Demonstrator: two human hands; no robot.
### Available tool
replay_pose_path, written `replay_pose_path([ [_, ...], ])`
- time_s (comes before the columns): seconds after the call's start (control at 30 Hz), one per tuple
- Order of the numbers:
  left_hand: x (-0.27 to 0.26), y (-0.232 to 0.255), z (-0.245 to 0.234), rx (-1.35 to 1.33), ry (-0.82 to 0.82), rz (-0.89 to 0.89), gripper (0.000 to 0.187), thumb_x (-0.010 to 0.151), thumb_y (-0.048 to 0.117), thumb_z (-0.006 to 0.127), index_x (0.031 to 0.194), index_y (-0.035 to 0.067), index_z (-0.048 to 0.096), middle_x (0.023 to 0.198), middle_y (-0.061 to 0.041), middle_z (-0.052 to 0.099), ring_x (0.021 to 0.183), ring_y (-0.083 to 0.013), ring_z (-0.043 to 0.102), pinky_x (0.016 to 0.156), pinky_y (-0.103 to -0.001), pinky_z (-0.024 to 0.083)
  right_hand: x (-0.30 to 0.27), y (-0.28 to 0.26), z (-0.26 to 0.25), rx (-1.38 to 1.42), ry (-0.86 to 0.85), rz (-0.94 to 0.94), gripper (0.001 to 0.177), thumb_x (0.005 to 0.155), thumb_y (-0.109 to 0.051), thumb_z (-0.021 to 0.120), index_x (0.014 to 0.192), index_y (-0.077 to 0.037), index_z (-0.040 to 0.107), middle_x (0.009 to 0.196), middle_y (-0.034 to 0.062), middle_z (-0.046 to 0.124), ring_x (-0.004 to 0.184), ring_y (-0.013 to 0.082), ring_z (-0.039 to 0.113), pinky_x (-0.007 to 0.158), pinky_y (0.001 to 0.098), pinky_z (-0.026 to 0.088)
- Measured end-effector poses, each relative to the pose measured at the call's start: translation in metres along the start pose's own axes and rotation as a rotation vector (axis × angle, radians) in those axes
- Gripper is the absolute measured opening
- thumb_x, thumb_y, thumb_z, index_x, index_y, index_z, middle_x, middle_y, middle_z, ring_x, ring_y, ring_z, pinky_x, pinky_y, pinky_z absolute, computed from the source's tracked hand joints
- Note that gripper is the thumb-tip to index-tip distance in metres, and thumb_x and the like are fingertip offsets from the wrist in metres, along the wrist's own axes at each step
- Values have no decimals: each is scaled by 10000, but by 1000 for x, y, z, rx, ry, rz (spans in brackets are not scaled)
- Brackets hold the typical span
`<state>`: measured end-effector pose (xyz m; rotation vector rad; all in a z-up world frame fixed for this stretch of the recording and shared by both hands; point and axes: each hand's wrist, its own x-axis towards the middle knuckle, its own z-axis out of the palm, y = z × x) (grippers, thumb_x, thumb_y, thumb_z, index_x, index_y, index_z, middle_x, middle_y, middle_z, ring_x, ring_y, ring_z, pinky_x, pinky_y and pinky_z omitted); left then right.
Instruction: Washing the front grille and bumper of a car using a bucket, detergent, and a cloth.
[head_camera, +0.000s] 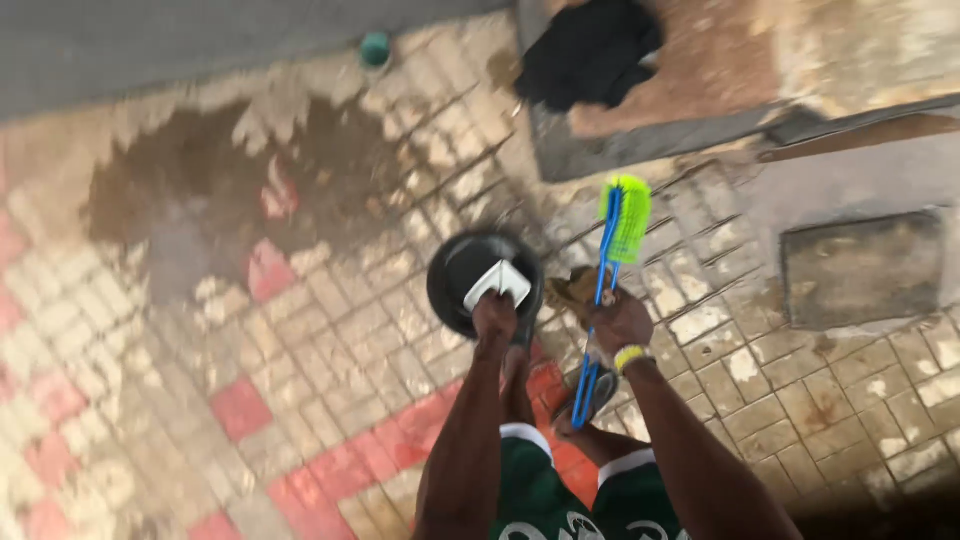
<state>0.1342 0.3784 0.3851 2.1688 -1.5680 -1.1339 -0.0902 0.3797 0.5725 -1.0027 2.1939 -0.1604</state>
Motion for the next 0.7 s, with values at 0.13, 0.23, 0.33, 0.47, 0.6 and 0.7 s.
replay_pose_path([
  [0.13,-28,53,13,-62,-48,-9,266,883,253,567,762,29,641,836,-293,685,863,-509,649,806,-590,501,-7,27,-48,16,73,28,478,790,-453,755,1124,-111,734,950,234,744,918,417,708,834,505,560],
  [0.23,-39,109,24,56,-87,85,273,873,291,572,792,51,673,844,-274,705,877,-484,677,818,-554,537,-4,51,-94,79,127,54,516,754,-446,765,1148,-115,729,957,233,740,914,429,704,819,522,551],
  [0.33,-73,173,13,150,-203,81,264,883,267,562,819,51,701,924,-281,707,899,-494,674,871,-562,512,-11,82,-145,133,113,100,557,733,-450,784,1140,-76,708,923,250,735,894,426,708,813,529,544],
  [0.47,-100,213,67,378,-311,301,308,918,287,546,850,41,718,932,-250,703,936,-450,677,867,-549,514,-7,133,-216,205,178,116,462,723,-402,766,1021,-53,721,889,255,734,874,433,700,808,527,543],
  [0.6,-96,233,163,696,-308,768,277,829,188,519,802,114,784,899,-168,723,884,-368,703,775,-545,544,-4,209,-299,272,308,151,397,725,-388,750,958,-67,729,884,240,727,864,436,690,785,527,538],
  [0.7,-144,334,189,693,-369,691,315,908,228,501,839,75,768,943,-175,718,906,-395,702,770,-565,542,-1,269,-375,307,322,245,380,735,-381,739,949,-67,727,874,229,732,864,426,689,787,529,532],
])
